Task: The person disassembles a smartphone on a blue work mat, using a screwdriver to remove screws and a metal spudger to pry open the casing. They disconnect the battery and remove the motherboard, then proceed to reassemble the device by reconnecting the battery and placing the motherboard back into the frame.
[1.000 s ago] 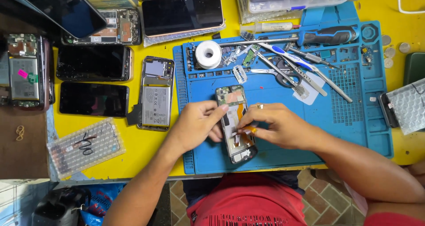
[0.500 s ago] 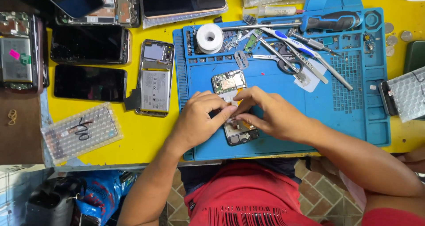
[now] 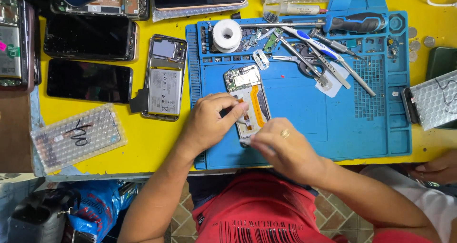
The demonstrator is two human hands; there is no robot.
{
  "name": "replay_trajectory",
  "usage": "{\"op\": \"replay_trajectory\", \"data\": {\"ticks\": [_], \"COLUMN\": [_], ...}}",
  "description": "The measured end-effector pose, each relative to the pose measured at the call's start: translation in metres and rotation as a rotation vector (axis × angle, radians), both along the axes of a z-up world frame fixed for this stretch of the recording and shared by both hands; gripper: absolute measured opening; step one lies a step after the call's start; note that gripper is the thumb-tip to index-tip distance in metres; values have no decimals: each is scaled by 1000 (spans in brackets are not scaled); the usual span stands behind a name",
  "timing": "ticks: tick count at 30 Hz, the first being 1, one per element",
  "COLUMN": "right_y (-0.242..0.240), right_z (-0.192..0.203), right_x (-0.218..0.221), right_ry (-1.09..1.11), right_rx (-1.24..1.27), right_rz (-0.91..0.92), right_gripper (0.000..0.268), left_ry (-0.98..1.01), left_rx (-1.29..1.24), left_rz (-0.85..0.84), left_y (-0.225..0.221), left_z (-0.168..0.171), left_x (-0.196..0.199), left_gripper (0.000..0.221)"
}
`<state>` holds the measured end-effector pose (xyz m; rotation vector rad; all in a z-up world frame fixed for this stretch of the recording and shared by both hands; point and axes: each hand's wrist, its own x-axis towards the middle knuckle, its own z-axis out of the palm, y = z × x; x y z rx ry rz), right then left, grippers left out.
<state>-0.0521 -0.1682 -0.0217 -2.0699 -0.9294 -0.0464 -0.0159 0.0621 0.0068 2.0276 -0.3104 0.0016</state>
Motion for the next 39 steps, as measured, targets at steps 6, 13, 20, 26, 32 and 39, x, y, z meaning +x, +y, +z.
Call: {"op": "replay_trajectory", "data": {"ticks": [6, 13, 20, 26, 32, 39], "right_y": [3, 17, 18, 23, 22, 16], "right_z": [17, 32, 33, 31, 29, 50], "right_x": [36, 53, 54, 48, 36, -10], "right_ry": [-88, -146, -216, -551, -660, -271], "right_rx": [52, 100, 77, 49, 34, 170], "right_rz": [-112, -69, -66, -37, -62, 175], "right_gripper": [29, 13, 14, 5, 3, 10], "left_ry": [-6, -24, -187, -13, 12, 16], "left_rx": [-27, -87, -56, -159, -124, -140], "left_rz": [-98, -123, 30, 83, 99, 160], "left_y": [2, 6, 2, -2, -7, 3], "left_z": [11, 12, 6, -6, -9, -1], "left_x": [-1, -4, -3, -1, -3, 1], "left_gripper": [25, 16, 4, 14, 15, 23]}}
